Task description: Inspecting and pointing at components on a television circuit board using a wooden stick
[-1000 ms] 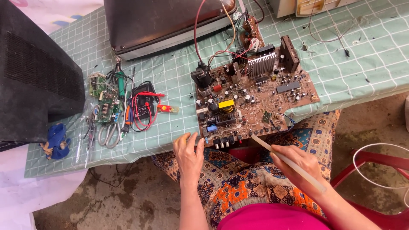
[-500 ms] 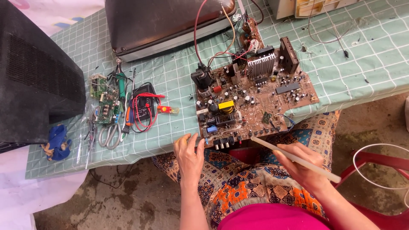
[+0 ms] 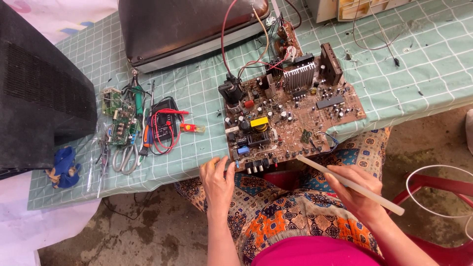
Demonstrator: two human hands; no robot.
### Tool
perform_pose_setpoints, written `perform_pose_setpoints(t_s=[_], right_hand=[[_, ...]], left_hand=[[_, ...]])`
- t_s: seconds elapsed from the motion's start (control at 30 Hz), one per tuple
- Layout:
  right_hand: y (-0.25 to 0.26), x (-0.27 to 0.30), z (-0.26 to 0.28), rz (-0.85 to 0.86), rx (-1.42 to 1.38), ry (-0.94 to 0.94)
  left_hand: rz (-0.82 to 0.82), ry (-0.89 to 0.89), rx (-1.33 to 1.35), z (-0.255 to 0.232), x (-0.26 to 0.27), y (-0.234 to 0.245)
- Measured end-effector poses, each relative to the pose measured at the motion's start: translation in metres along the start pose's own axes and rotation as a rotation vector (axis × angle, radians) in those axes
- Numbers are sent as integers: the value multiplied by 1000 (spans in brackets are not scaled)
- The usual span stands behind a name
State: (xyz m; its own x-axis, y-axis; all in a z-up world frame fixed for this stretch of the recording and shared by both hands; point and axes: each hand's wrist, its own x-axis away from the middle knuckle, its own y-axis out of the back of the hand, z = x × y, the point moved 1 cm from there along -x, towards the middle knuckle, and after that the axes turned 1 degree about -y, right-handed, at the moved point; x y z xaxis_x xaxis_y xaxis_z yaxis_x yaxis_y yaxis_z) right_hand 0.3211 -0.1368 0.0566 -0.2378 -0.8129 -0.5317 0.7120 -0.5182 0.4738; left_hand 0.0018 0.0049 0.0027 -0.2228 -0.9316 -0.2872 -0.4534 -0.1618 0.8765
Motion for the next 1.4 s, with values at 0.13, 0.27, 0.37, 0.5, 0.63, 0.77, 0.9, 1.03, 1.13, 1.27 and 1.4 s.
perform_pose_setpoints(t_s=[0.13,0.27,0.37,0.5,0.63,0.77,0.9,1.03,1.13,1.27,1.4], right_hand=[[-8,6,-6,-13,44,50],[-6,2,1,31,102,146],[-6,2,4,58,38,137],[0,2,7,51,-71,19],[7,3,1,-7,-53,39],[17,4,-6,-47,-37,51],[25,23,-53,-138,-202,6],[47,9,-56,-286,-142,-112],[57,-2,-52,-354,-61,-230],[58,-11,-59,-355,1,-231],[53,-17,-59,-258,-124,-231]], left_hand=[[-1,-3,-7,-1,0,2],[55,21,-17,1,1,-1],[91,39,-18,2,2,-2],[97,32,-8,3,2,-3],[108,36,20,1,1,-1],[150,95,52,-4,4,0],[231,179,50,-5,5,-2],[272,205,22,-9,0,1],[222,168,-2,-12,-6,1],[247,152,-24,-12,-9,0],[307,179,-31,-7,-11,-1]])
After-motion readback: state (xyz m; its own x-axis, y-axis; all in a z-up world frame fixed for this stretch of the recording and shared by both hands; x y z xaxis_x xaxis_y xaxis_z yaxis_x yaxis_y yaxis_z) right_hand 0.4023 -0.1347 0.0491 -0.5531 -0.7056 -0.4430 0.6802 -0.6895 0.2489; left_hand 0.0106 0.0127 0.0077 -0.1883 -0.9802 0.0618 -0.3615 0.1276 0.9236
